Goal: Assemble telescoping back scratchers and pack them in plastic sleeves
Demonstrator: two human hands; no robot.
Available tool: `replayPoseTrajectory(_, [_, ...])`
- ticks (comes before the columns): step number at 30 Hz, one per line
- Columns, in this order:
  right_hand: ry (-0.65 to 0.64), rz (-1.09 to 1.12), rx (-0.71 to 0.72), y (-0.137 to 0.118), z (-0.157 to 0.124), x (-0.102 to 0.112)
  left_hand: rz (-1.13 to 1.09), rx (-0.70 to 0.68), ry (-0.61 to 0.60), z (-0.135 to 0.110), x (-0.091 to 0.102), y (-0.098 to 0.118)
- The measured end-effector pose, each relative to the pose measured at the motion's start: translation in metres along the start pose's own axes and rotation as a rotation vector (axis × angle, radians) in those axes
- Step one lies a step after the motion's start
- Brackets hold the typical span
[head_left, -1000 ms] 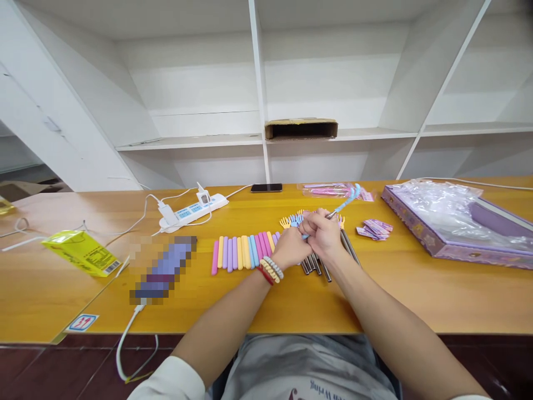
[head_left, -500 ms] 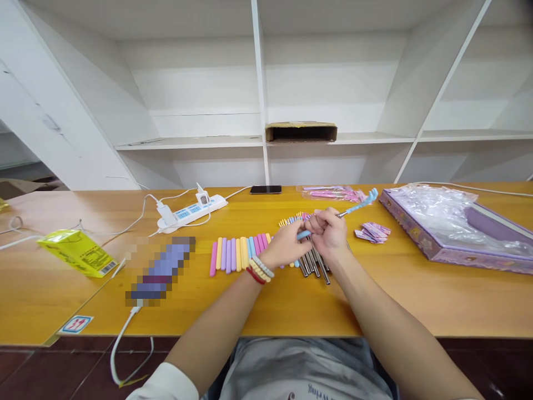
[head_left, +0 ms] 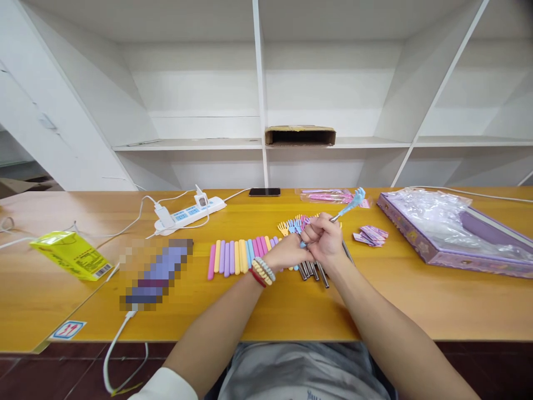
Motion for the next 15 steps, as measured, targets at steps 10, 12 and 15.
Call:
replayPoseTrajectory(10, [-0.035, 0.106, 0.029, -0.024, 0.002, 0.007, -0.104, 0.233, -0.204, -0.008, 0.002, -0.010])
replayPoseTrajectory(12, [-0.015, 0.129, 0.025, -0.024, 0.003, 0.009, -0.068, 0.237, -0.186, -0.008, 0.005, -0.008])
replayPoseTrajectory(15, [0.013, 0.155, 0.028, -0.026, 0.005, 0.014, -0.045, 0.216, -0.169, -0.008, 0.007, -0.005])
Point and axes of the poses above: each hand's wrist, its own z-axis towards the middle knuckle, its own x-axis out of the back of the hand, y = z × x, the point moved 9 cm from there along z, towards the middle knuckle, and after that the axes turned 11 degrees about -z, right-handed, at the moved point
